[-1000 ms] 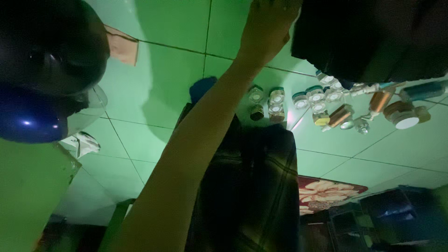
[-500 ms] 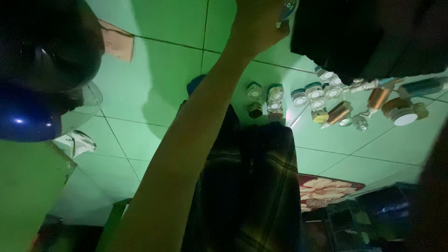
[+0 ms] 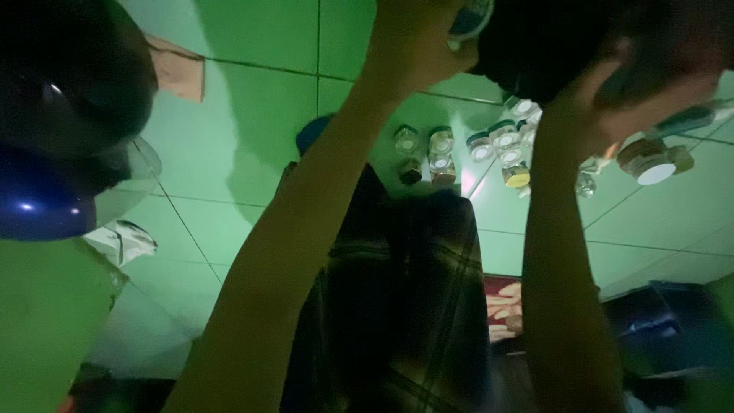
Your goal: The person picks up remote controls, various cosmetic containers, and several hats from the floor and places them on a small table and a blue plastic shelf. They also pick up and move a blue three-tier plastic rack.
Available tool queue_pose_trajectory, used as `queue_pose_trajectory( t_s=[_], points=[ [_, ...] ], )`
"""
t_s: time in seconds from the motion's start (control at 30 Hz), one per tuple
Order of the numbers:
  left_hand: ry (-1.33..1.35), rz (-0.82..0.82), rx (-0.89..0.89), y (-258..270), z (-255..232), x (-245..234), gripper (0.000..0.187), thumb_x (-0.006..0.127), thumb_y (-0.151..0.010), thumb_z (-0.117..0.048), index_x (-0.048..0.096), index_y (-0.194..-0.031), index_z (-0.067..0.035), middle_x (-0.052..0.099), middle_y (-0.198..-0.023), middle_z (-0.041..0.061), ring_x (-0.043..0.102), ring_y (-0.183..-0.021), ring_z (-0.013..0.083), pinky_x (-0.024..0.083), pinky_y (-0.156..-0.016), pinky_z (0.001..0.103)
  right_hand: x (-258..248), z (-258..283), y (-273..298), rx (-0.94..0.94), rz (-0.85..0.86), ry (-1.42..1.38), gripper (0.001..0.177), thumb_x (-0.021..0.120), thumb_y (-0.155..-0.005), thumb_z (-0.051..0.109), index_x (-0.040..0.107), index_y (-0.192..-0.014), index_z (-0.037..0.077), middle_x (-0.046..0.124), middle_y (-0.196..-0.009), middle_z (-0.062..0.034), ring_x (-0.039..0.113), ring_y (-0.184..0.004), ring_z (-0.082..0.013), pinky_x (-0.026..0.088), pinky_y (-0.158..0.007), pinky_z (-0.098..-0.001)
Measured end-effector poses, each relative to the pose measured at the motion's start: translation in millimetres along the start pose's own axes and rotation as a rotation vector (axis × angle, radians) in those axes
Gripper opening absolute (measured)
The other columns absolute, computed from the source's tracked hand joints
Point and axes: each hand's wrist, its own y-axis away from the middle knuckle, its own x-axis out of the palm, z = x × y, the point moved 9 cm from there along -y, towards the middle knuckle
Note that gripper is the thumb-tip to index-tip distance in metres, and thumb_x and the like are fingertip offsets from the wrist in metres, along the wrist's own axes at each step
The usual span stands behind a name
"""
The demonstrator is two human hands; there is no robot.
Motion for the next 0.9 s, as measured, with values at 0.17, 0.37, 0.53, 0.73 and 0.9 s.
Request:
queue_pose_trajectory(
  t_s=[0.17, 0.37, 0.53, 0.73, 0.9],
  points=[
    [-0.268, -0.018, 0.078, -10, -65, -37, 0.083, 0.09, -0.073, -0.048, 0.048, -0.143, -0.032, 0.061, -0.135, 0.013, 0.058, -0.124, 0.0345, 0.035, -0.102, 0.07, 64, -76, -51, 0.112, 0.363, -0.206, 0.056, 0.063, -0.114, 0.037, 0.043, -0.155, 0.005, 0.053, -0.148, -0.0195, 0.05, -0.134, -0.0324, 0.037, -0.116, -0.0467],
    [-0.305, -0.031, 0.136, -27, -119, -61, 0.086, 0.091, -0.082, -0.053, 0.042, -0.15, -0.033, 0.051, -0.145, 0.015, 0.051, -0.136, 0.0379, 0.032, -0.105, 0.071, 113, -145, -85, -0.209, 0.408, 0.003, 0.034, 0.063, -0.106, 0.038, 0.06, -0.132, 0.016, 0.062, -0.119, -0.0094, 0.06, -0.106, -0.0268, 0.045, -0.095, -0.0456],
    [-0.246, -0.071, 0.208, -24, -186, -110, 0.091, 0.094, -0.07, -0.047, 0.047, -0.146, -0.029, 0.048, -0.147, 0.017, 0.041, -0.142, 0.0386, 0.016, -0.113, 0.078, 77, -128, -97, -0.498, 0.174, 1.09, 0.047, 0.045, -0.116, 0.046, 0.05, -0.133, 0.003, 0.058, -0.121, -0.0183, 0.055, -0.11, -0.0332, 0.04, -0.098, -0.0505],
    [-0.272, 0.035, 0.214, -6, -249, -142, 0.085, 0.094, -0.072, -0.048, 0.054, -0.144, -0.026, 0.05, -0.143, 0.017, 0.036, -0.146, 0.0369, 0.001, -0.117, 0.079, -3, -107, -116, 0.047, 0.759, 0.218, 0.063, 0.051, -0.112, 0.057, 0.049, -0.147, 0.005, 0.059, -0.13, -0.0171, 0.057, -0.115, -0.0334, 0.038, -0.099, -0.062],
    [-0.333, -0.004, 0.258, 33, -305, -169, 0.083, 0.089, -0.079, -0.047, 0.051, -0.15, -0.025, 0.049, -0.146, 0.02, 0.035, -0.146, 0.0384, -0.001, -0.118, 0.075, -111, -54, -70, 0.184, 0.939, -0.058, 0.082, 0.072, -0.087, 0.041, 0.042, -0.15, -0.003, 0.057, -0.133, -0.0262, 0.059, -0.115, -0.0458, 0.043, -0.093, -0.0626]
  ],
)
